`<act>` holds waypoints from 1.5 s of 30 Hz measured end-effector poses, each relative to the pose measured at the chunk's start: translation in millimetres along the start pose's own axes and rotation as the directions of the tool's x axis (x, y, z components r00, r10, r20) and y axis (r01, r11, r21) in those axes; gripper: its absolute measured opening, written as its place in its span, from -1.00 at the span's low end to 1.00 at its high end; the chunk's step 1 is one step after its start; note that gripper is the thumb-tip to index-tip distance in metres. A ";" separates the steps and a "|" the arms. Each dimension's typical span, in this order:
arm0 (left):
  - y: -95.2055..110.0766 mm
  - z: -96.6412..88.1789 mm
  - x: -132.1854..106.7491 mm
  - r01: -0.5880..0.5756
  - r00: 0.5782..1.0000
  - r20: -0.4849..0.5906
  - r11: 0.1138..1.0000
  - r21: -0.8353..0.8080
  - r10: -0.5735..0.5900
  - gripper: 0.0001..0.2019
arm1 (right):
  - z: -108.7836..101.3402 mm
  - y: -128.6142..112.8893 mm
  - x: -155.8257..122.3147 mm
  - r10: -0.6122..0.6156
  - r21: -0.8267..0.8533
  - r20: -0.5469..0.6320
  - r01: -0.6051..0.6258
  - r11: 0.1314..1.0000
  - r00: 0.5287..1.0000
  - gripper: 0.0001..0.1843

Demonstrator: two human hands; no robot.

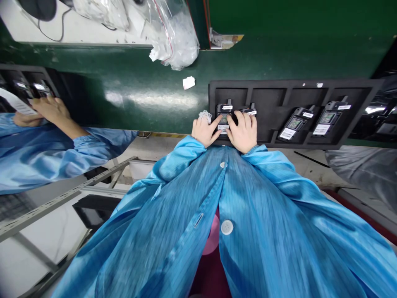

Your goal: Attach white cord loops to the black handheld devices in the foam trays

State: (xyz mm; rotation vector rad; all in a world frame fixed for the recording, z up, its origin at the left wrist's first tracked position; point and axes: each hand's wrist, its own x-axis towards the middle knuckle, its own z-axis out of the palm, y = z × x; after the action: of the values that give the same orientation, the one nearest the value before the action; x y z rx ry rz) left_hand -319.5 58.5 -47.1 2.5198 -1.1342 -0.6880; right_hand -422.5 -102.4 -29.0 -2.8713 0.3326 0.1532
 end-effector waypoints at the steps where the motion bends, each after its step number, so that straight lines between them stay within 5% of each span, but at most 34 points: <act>1: 0.0 0.0 -0.3 0.002 1.000 0.002 1.000 0.002 -0.002 -0.36 | 0.2 0.4 0.4 -0.005 0.003 0.006 0.005 1.000 1.000 -0.45; 11: 8.6 -12.7 -2.7 0.008 0.997 0.069 0.989 0.145 -0.018 -0.37 | 10.1 15.3 -12.2 -0.070 0.020 0.042 0.069 0.997 0.997 -0.41; 23: -1.9 -2.5 -13.2 -0.081 0.987 0.152 0.987 0.142 0.059 -0.46 | 8.6 18.9 -18.4 -0.165 -0.009 0.054 0.166 0.986 0.985 -0.49; 37: 6.4 -8.1 -15.0 -0.014 0.993 0.116 0.989 0.149 -0.004 -0.43 | -8.0 6.7 0.0 -0.071 0.085 0.042 0.067 0.994 0.997 -0.43; 42: 7.0 -12.0 -17.5 0.077 0.997 -0.035 0.995 0.068 -0.075 -0.43 | -34.0 10.0 -8.4 -0.059 0.131 -0.173 0.082 0.988 0.983 -0.55; 45: 13.0 -12.7 -11.5 0.088 0.965 -0.236 0.988 -0.130 -0.117 -0.48 | -66.5 40.8 -17.1 0.101 0.176 -0.382 -0.035 0.984 0.919 -0.59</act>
State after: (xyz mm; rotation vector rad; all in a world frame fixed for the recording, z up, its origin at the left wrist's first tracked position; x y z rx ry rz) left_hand -327.4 59.8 -27.2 2.4917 -0.8582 -0.4405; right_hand -443.8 -154.2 28.0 -2.7078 0.4939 -0.4229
